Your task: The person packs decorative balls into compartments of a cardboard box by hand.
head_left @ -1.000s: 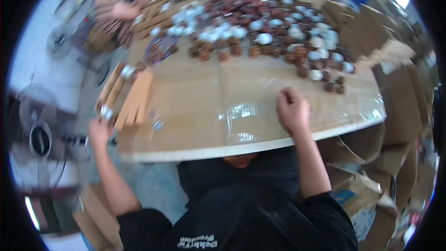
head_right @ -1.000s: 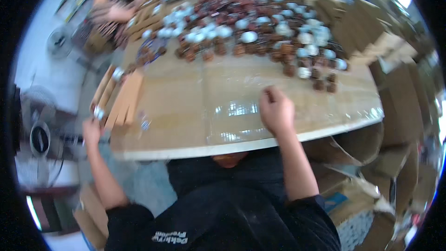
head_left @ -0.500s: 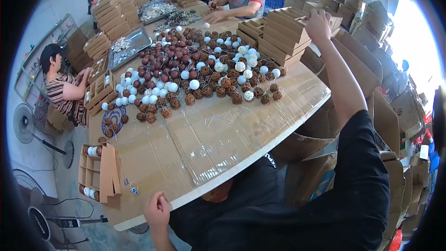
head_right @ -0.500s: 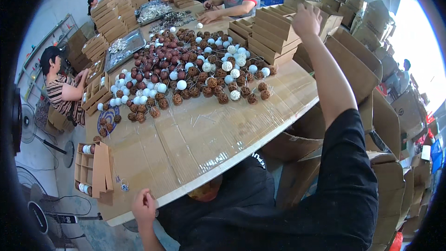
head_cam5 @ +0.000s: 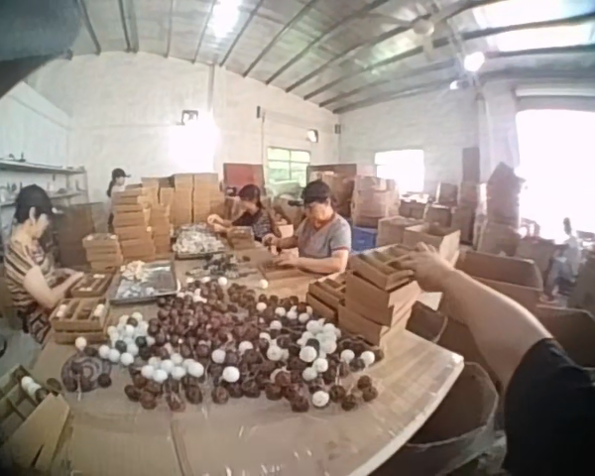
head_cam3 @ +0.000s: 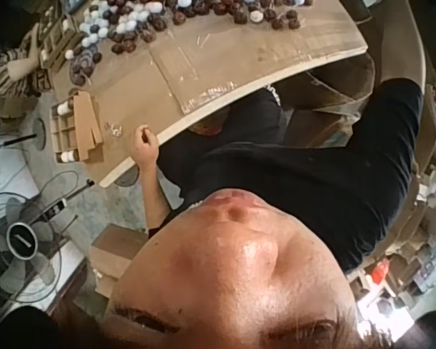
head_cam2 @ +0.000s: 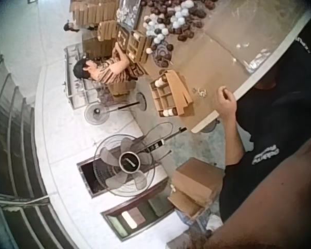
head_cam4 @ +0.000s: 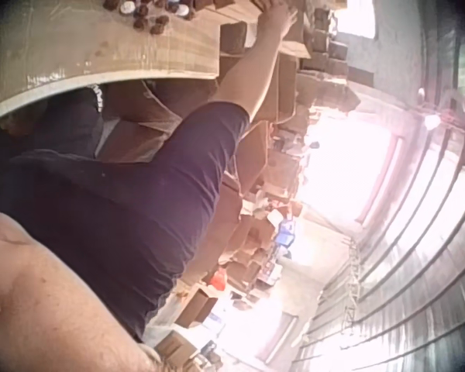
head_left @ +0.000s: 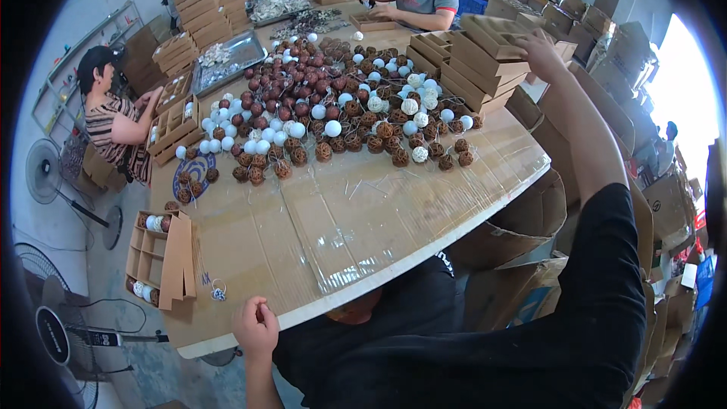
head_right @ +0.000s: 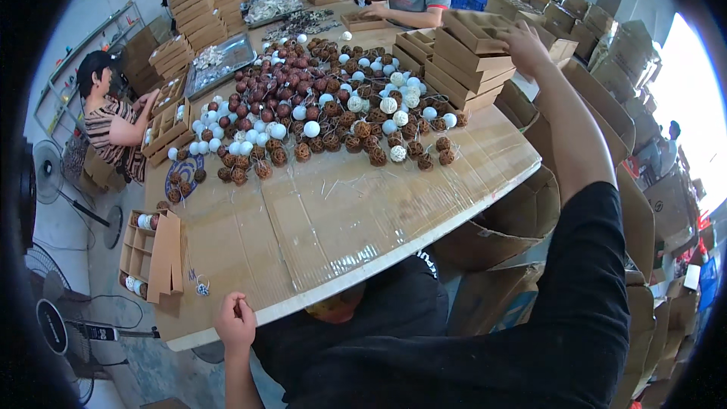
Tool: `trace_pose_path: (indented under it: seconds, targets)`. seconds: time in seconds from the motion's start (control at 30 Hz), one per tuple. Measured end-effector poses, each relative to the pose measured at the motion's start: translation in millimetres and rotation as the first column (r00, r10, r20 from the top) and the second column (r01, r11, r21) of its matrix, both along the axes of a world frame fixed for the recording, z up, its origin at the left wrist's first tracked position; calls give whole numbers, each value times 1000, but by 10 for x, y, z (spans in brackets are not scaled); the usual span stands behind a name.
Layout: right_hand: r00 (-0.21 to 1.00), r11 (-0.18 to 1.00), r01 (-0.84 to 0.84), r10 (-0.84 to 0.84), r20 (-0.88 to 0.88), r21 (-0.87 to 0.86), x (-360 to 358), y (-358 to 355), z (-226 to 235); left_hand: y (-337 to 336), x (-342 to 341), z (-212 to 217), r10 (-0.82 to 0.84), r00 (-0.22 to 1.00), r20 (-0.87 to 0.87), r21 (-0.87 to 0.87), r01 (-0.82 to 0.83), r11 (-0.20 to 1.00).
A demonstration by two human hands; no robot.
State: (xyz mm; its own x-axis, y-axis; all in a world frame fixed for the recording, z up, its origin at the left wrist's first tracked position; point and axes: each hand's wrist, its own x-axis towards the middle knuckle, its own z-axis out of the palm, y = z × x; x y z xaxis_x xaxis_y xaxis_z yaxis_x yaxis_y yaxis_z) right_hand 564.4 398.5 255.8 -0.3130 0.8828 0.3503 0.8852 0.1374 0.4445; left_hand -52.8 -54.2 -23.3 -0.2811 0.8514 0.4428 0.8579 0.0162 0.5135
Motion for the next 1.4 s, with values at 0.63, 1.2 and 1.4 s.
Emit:
trace_pose_path:
  seconds: [0.63,1.2,1.4]
  targets:
    - [242,166,-934,946,-218,-316,-2964,-2115,-2029,-30,203,266,-31,1000,0,-84,31,996]
    - [96,105,-993,985,-145,59,-2865,-1724,-1956,447,1024,462,-522,819,-238,-238,472,849]
    - [398,749,-653,465,-791,111,-2595,-1628,-2442,692,1239,350,-396,846,-357,-117,380,918]
